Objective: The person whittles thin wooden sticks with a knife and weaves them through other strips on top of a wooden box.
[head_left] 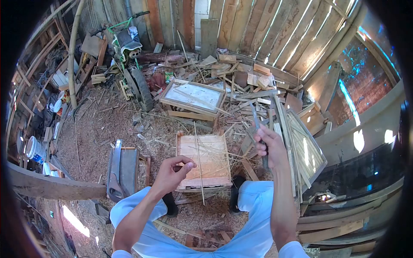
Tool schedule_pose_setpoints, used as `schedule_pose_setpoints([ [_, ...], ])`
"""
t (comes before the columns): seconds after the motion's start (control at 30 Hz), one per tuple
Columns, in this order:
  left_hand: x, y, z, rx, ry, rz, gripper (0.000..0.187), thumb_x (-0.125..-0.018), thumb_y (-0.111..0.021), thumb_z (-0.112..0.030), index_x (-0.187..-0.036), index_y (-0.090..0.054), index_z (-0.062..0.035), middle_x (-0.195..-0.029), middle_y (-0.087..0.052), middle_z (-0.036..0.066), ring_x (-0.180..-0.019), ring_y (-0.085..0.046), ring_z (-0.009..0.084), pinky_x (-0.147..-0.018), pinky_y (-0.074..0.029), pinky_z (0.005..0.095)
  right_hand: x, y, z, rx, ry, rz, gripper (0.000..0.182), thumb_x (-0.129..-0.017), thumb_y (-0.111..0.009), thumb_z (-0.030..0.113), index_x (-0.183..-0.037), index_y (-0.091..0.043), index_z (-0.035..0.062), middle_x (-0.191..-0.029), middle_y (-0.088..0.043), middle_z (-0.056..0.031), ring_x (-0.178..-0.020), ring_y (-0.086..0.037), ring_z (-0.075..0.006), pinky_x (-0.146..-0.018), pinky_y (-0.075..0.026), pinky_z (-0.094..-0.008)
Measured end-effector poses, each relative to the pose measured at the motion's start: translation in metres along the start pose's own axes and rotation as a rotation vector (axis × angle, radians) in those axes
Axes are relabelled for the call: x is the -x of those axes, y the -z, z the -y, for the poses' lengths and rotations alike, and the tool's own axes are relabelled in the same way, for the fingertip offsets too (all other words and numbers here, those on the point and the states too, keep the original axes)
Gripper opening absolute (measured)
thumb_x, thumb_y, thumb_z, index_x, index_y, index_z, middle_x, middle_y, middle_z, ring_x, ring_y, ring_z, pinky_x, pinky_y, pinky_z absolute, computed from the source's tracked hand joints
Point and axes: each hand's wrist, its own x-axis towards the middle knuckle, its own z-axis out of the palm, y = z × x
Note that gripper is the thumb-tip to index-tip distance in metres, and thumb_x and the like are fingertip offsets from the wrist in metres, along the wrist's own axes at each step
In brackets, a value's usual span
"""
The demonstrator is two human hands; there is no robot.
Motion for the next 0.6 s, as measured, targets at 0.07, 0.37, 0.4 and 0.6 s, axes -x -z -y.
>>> schedule_pose_setpoints([
  [0.07,-0.001,0.003,-0.002,-0.007,0.022,0.011,0.019,-0.090,-0.061,-0.018,-0.095,-0.065,-0.0004,-0.073,-0.059,-0.002,-0.054,-0.043,0.0020,-0.047,-0.034,0.0189,0.007,-0.009,-0.006,0.013,0.032,0.051,0.037,-0.095,-0.052,0.014,-0.131,-0.048,0.0047,-0.074,-0.054,-0.0009,-0.052,-0.040,-0.0026,-0.041,-0.030,-0.0147],
  [0.37,-0.003,-0.008,-0.001,0.028,0.037,0.098,0.021,-0.093,-0.059,-0.021,-0.093,-0.066,-0.0015,-0.066,-0.055,-0.004,-0.050,-0.040,0.0019,-0.044,-0.031,0.0187,0.013,-0.045,-0.024,0.126,-0.057,0.285,0.037,-0.094,-0.055,0.017,-0.128,-0.050,0.0027,-0.074,-0.054,-0.0015,-0.051,-0.037,-0.0022,-0.042,-0.026,-0.0150],
  [0.4,-0.004,-0.007,0.000,0.032,0.031,0.112,0.021,-0.093,-0.059,-0.022,-0.093,-0.066,-0.0014,-0.065,-0.054,-0.004,-0.050,-0.040,0.0019,-0.044,-0.031,0.0187,0.012,-0.044,-0.024,0.121,-0.057,0.284,0.037,-0.094,-0.055,0.017,-0.128,-0.050,0.0027,-0.074,-0.054,-0.0015,-0.051,-0.037,-0.0022,-0.042,-0.026,-0.0150],
  [0.6,0.000,-0.010,-0.010,0.062,0.013,0.107,0.019,-0.091,-0.061,-0.018,-0.092,-0.063,0.0007,-0.068,-0.055,-0.002,-0.050,-0.039,0.0031,-0.044,-0.028,0.0190,0.004,-0.022,-0.013,0.025,-0.024,0.203,0.029,-0.095,-0.053,0.014,-0.120,-0.055,0.0015,-0.074,-0.054,-0.0008,-0.052,-0.039,-0.0019,-0.041,-0.030,-0.0145],
])
